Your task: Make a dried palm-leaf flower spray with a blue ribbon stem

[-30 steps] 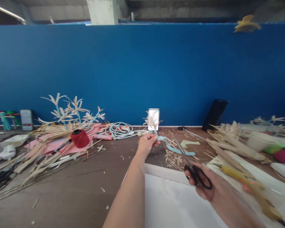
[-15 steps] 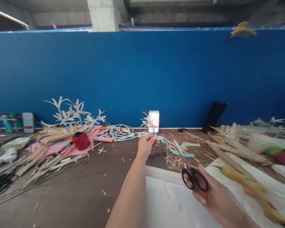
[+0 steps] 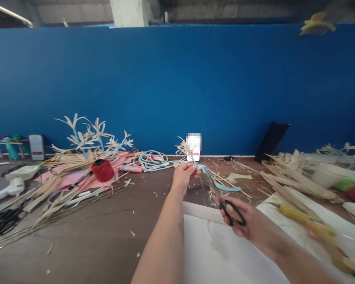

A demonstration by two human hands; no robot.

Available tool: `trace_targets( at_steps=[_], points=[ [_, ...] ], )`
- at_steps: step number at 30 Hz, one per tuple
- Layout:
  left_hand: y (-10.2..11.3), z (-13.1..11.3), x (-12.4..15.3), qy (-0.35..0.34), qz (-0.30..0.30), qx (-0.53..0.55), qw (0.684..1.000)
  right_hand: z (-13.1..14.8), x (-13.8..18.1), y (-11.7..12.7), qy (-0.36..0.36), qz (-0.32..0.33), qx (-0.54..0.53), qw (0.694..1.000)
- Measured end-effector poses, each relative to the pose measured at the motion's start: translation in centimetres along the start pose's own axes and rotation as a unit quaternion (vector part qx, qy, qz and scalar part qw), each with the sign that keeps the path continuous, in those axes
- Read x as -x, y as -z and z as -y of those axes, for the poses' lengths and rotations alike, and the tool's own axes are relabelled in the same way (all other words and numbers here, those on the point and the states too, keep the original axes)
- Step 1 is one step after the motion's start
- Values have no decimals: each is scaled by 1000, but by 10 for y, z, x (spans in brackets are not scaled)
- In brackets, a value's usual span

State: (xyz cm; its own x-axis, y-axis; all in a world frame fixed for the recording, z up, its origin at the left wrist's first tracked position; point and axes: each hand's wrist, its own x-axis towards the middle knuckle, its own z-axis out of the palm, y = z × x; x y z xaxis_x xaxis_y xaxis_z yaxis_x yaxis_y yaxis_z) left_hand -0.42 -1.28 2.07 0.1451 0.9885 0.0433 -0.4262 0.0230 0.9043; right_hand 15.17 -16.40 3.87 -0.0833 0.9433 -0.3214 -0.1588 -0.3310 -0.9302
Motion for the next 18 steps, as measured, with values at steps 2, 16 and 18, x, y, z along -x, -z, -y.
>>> trace_targets(
  at_steps=[2, 16, 18],
  points=[
    [0, 0, 0, -5, 4, -1, 1000, 6, -6, -3, 2, -17, 40, 999],
    [2, -2, 2, 5, 20, -2, 1000, 10, -36, -12, 66, -28, 85, 994],
    [3, -2, 3, 4, 40, 5, 999, 11, -38, -13, 74, -25, 77, 994]
  ],
)
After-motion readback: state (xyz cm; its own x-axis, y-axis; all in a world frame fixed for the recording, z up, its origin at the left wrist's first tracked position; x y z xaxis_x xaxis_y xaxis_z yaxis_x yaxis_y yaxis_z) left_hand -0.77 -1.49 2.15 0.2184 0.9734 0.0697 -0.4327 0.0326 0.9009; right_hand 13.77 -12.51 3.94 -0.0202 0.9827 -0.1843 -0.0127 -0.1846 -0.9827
